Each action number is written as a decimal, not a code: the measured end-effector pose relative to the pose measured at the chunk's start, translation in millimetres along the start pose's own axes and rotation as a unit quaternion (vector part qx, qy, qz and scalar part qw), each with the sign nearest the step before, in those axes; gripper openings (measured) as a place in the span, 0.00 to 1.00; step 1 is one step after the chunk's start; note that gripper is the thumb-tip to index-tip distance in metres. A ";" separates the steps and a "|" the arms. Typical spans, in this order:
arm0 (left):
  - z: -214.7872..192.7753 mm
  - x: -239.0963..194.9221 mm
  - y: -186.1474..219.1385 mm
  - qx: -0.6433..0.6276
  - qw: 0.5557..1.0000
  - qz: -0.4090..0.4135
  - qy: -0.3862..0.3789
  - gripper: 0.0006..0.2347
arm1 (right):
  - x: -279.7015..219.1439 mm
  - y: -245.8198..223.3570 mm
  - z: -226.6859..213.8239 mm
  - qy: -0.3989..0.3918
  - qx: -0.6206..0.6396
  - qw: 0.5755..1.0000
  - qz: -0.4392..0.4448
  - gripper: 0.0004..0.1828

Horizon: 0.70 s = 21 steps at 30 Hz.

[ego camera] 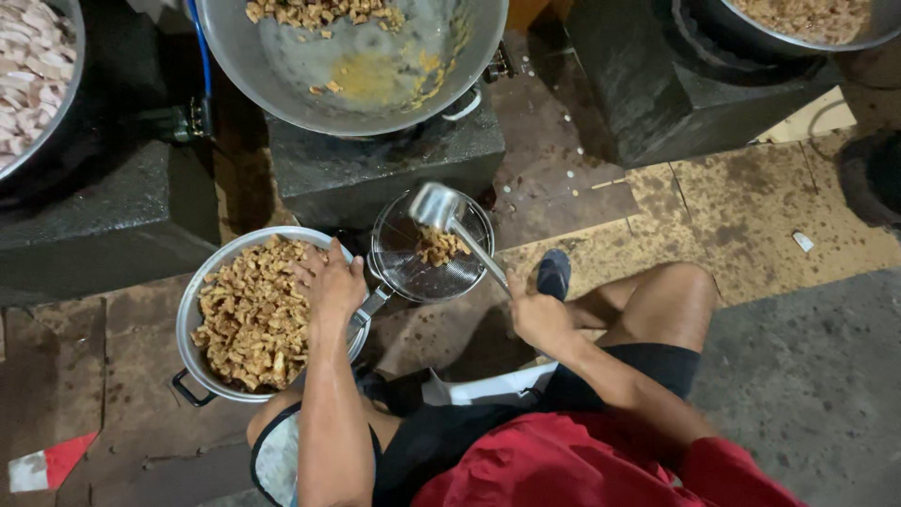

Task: The person scoops fried food from a large wok using a ladle and transfers it into a metal strainer held over a pot. The person repeatedly scoops and drains the food, moving it from the wok to the strainer and then into the pot.

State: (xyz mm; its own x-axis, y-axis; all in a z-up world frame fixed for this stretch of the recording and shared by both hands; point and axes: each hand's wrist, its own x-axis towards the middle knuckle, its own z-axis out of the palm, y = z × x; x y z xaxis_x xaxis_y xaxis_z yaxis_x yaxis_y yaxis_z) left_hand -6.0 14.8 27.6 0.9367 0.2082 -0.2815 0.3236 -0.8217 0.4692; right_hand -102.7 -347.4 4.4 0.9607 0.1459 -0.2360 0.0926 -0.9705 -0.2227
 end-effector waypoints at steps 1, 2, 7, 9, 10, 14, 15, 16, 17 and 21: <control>-0.5 -0.4 -1.4 0.000 1.000 -0.004 -0.002 0.29 | -1.3 3.3 7.3 0.016 -0.025 1.000 -0.007 0.36; -0.1 -1.7 -2.8 0.000 1.000 -0.007 -0.006 0.28 | -3.9 6.9 14.0 0.030 -0.051 0.998 -0.013 0.37; -1.7 -3.7 -5.9 -0.003 1.000 0.001 0.003 0.28 | -6.0 28.2 27.0 0.127 0.068 0.988 -0.060 0.31; -1.2 -7.4 -7.4 -0.003 1.000 0.000 0.002 0.28 | -8.0 35.3 18.7 0.224 0.246 0.925 -0.182 0.27; -2.0 -7.6 -6.9 -0.003 1.000 0.000 0.002 0.29 | -9.3 36.8 10.2 0.110 0.448 0.887 -0.030 0.26; -2.3 -12.6 -5.8 0.012 1.000 0.005 0.002 0.28 | -33.8 41.1 -49.8 -0.185 0.794 0.536 0.219 0.25; -1.9 -13.2 -5.4 0.011 1.000 0.009 0.004 0.28 | -39.1 39.4 -66.1 -0.203 0.818 0.499 0.200 0.25; -1.5 -15.8 -6.5 0.011 1.000 0.011 0.004 0.28 | -44.6 37.2 -80.3 -0.216 0.822 0.483 0.212 0.25; -1.0 -18.5 -7.6 0.011 1.000 0.013 0.005 0.28 | -46.5 35.9 -93.5 -0.229 0.824 0.467 0.223 0.25; -2.9 -17.7 -8.2 -0.005 1.000 0.019 0.017 0.28 | 1.5 27.1 -125.1 -0.272 0.856 0.436 0.055 0.23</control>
State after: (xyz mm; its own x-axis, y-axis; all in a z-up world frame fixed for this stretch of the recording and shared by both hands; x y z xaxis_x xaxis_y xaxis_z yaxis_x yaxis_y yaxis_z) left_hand -24.9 19.4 31.2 0.9522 0.1944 -0.2355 0.2888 -0.8242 0.4872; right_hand -66.0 -397.6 116.4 0.6874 0.5920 -0.4207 -0.7246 0.5205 -0.4517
